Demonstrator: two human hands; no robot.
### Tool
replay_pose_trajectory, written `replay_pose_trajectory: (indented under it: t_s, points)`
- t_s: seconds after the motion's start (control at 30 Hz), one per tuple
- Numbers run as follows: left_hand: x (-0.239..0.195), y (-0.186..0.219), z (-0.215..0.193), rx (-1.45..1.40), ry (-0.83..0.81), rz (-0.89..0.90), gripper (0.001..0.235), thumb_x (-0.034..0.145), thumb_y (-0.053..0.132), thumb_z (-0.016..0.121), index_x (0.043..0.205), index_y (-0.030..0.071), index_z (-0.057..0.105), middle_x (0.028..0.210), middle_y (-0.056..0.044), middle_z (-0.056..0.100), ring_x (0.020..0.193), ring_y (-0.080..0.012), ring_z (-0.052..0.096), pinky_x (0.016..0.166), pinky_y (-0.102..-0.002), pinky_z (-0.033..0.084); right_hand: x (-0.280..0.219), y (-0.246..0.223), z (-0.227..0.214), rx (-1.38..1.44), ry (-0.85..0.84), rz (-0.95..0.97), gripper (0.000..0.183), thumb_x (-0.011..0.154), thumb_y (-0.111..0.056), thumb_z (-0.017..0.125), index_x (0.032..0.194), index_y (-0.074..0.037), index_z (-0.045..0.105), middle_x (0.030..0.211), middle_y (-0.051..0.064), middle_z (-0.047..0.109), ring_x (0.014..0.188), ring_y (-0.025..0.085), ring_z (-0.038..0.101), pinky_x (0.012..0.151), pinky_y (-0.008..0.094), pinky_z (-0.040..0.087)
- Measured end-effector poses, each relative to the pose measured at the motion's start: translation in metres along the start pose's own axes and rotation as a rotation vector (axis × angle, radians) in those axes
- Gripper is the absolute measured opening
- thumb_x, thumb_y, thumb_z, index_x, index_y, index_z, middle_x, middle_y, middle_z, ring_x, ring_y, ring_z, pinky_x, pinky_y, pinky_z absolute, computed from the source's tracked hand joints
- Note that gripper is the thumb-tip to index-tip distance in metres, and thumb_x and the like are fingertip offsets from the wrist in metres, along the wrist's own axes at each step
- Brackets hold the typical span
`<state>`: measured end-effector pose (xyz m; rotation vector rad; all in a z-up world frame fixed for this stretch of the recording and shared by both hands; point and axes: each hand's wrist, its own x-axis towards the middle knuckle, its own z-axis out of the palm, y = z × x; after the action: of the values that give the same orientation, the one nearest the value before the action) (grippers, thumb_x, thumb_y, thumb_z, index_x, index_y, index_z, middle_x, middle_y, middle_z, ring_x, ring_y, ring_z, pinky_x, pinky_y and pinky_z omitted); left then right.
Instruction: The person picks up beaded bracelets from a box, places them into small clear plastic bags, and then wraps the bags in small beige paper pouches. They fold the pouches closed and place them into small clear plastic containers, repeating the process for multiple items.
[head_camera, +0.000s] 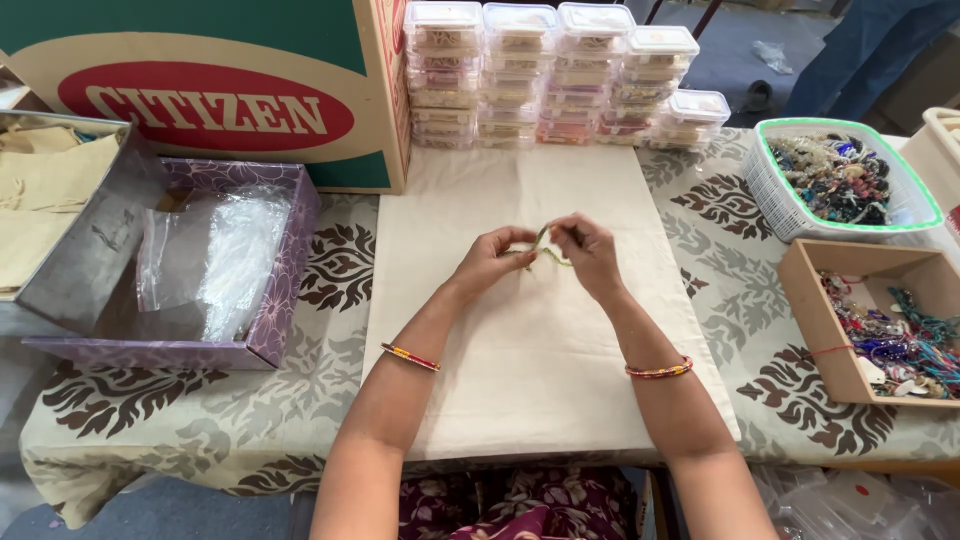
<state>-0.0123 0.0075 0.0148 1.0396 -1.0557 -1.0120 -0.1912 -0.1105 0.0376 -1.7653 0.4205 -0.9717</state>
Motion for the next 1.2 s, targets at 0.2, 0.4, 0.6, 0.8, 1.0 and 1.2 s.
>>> replay_pose_trajectory:
  t_s: [0.2, 0.4, 0.6, 0.8, 1.0, 1.2]
  points:
    - [0.011, -0.049, -0.020, -0.182, -0.089, 0.017, 0.015, 0.110, 0.015, 0.065, 0.114, 0.001, 0.067, 0.111, -0.010, 0.069, 0.108, -0.0215, 0.069, 0.099, -0.033, 0.057, -0.003, 0.007, -0.008, -0.022, 0.268, 0.001, 0.007, 0.102, -0.006, 0.068, 0.107, -0.003, 0.072, 0.086, -0.002, 0.068, 0.072, 0.003, 0.056, 0.061, 0.019, 0.046]
    - [-0.012, 0.030, 0.020, -0.124, 0.065, 0.115, 0.032, 0.092, 0.015, 0.066, 0.124, 0.015, 0.061, 0.126, 0.004, 0.064, 0.124, -0.0080, 0.057, 0.102, -0.027, 0.052, -0.005, -0.002, 0.000, -0.092, 0.093, -0.026, 0.007, 0.101, -0.004, 0.069, 0.106, -0.003, 0.073, 0.088, 0.000, 0.069, 0.073, 0.004, 0.058, 0.062, 0.019, 0.049]
    - [-0.003, -0.015, 0.010, 0.095, -0.053, -0.105, 0.022, 0.100, 0.019, 0.074, 0.111, 0.000, 0.071, 0.099, -0.004, 0.071, 0.088, -0.0112, 0.065, 0.079, -0.027, 0.054, -0.009, 0.002, 0.003, 0.043, 0.063, -0.111, 0.009, 0.102, -0.005, 0.068, 0.109, -0.004, 0.072, 0.092, -0.001, 0.071, 0.075, 0.004, 0.059, 0.064, 0.020, 0.051]
    - [-0.004, 0.001, 0.006, -0.317, 0.167, 0.022, 0.029, 0.109, 0.027, 0.059, 0.115, 0.003, 0.075, 0.090, 0.001, 0.068, 0.068, -0.0065, 0.055, 0.066, -0.026, 0.054, -0.016, -0.012, 0.017, -0.361, 0.062, -0.167, 0.011, 0.094, -0.006, 0.077, 0.105, -0.004, 0.076, 0.082, 0.004, 0.068, 0.064, 0.010, 0.058, 0.058, 0.025, 0.049]
    - [-0.006, -0.003, 0.010, -0.007, 0.218, 0.121, 0.028, 0.106, 0.021, 0.059, 0.121, 0.003, 0.074, 0.108, -0.005, 0.078, 0.092, -0.0076, 0.069, 0.079, -0.024, 0.057, -0.026, -0.040, 0.032, -0.710, -0.175, -0.539, 0.014, 0.085, -0.005, 0.080, 0.097, -0.004, 0.074, 0.081, 0.009, 0.070, 0.066, 0.023, 0.068, 0.061, 0.035, 0.055]
    - [-0.017, 0.014, 0.024, 0.359, 0.182, 0.163, 0.024, 0.103, 0.020, 0.059, 0.110, 0.002, 0.073, 0.097, -0.006, 0.078, 0.089, -0.0118, 0.074, 0.078, -0.027, 0.057, -0.022, -0.031, 0.023, -0.500, -0.003, -0.456, 0.014, 0.092, 0.000, 0.076, 0.106, -0.002, 0.073, 0.088, 0.009, 0.070, 0.074, 0.020, 0.071, 0.063, 0.031, 0.057]
